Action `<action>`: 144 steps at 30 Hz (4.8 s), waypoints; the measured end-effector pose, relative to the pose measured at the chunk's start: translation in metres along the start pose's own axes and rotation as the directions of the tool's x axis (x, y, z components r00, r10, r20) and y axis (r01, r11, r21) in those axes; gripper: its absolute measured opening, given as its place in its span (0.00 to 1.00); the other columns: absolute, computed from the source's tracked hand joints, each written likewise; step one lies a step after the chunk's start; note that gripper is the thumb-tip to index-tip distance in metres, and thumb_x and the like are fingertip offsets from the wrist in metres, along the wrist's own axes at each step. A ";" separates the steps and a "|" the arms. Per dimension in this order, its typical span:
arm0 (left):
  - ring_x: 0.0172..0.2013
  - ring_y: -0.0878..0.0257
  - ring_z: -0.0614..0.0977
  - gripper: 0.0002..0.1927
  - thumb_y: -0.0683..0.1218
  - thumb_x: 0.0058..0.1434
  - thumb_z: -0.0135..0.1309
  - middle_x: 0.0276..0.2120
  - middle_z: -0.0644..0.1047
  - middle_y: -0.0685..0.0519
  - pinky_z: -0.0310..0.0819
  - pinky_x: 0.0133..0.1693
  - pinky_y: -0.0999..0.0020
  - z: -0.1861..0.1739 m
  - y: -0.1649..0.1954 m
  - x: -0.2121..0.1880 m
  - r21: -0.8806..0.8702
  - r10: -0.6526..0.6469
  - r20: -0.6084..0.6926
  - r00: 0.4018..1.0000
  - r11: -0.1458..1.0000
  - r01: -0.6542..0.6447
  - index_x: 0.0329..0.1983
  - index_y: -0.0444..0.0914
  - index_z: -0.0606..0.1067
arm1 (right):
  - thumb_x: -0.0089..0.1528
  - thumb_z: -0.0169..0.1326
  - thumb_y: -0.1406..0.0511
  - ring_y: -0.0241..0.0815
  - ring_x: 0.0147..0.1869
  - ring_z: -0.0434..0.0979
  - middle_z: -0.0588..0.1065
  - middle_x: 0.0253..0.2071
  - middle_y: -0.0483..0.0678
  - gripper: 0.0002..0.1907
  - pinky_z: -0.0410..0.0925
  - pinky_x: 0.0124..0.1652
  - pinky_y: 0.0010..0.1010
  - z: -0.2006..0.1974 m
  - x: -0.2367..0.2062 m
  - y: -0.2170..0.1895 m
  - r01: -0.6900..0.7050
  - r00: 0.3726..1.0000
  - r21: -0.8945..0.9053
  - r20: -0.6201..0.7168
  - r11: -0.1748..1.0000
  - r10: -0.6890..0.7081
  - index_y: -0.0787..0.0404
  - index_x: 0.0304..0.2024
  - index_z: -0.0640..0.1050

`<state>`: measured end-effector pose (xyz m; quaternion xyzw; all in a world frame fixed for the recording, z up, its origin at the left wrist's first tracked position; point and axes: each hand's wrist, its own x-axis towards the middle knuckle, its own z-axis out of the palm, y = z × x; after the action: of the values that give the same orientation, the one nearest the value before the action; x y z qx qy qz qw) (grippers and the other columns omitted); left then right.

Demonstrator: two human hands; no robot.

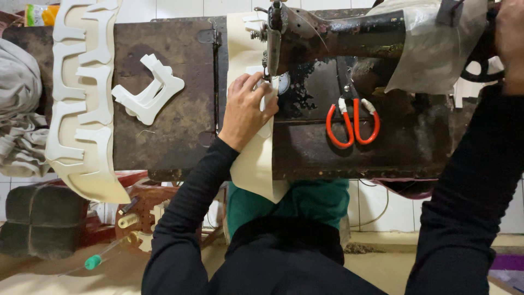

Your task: The person sews cream-colored shoe upper components on an industrial sewing machine at a workbench, guiding the fabric under the needle and repositioning pieces. They then move to the floor, sit down, and trim excess material from the stitched shoe parts with red-handled scissors.

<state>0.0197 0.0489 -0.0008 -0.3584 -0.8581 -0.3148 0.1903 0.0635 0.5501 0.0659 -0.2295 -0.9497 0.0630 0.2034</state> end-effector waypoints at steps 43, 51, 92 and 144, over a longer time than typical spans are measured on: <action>0.61 0.45 0.77 0.09 0.42 0.58 0.64 0.51 0.82 0.50 0.73 0.60 0.51 -0.036 -0.078 0.067 -0.406 0.352 0.434 0.829 0.898 -0.169 0.41 0.38 0.78 | 0.69 0.63 0.66 0.29 0.36 0.71 0.77 0.34 0.41 0.08 0.65 0.35 0.25 0.147 -0.084 -0.213 -0.200 0.833 0.808 0.438 0.554 -0.337 0.59 0.50 0.84; 0.62 0.46 0.77 0.09 0.43 0.55 0.64 0.52 0.82 0.47 0.73 0.60 0.52 -0.034 -0.076 0.060 -0.427 0.307 0.452 0.838 0.899 -0.100 0.38 0.39 0.79 | 0.69 0.61 0.69 0.27 0.42 0.75 0.78 0.40 0.41 0.07 0.68 0.39 0.19 0.152 -0.086 -0.214 -0.359 0.819 0.913 0.407 0.192 -0.405 0.66 0.48 0.82; 0.73 0.32 0.58 0.16 0.54 0.69 0.61 0.73 0.59 0.36 0.55 0.71 0.40 -0.022 -0.011 -0.015 -0.116 0.084 0.332 0.939 0.992 -0.048 0.59 0.52 0.80 | 0.56 0.66 0.43 0.67 0.83 0.45 0.49 0.77 0.67 0.63 0.43 0.76 0.54 0.030 -0.249 -0.240 0.375 0.805 0.558 0.200 0.740 -0.559 0.72 0.75 0.48; 0.63 0.40 0.72 0.27 0.47 0.63 0.65 0.61 0.69 0.36 0.66 0.64 0.52 -0.030 -0.036 0.030 -0.155 0.195 0.257 0.947 0.975 -0.159 0.57 0.29 0.66 | 0.67 0.57 0.64 0.49 0.33 0.73 0.71 0.31 0.48 0.14 0.67 0.34 0.42 0.062 -0.133 -0.236 0.721 0.579 0.473 -0.007 0.507 -0.816 0.57 0.55 0.80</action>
<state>-0.0235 0.0239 0.0232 -0.4856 -0.8174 -0.3009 0.0747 0.0492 0.2777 0.0116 0.2770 -0.9288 0.1955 0.1498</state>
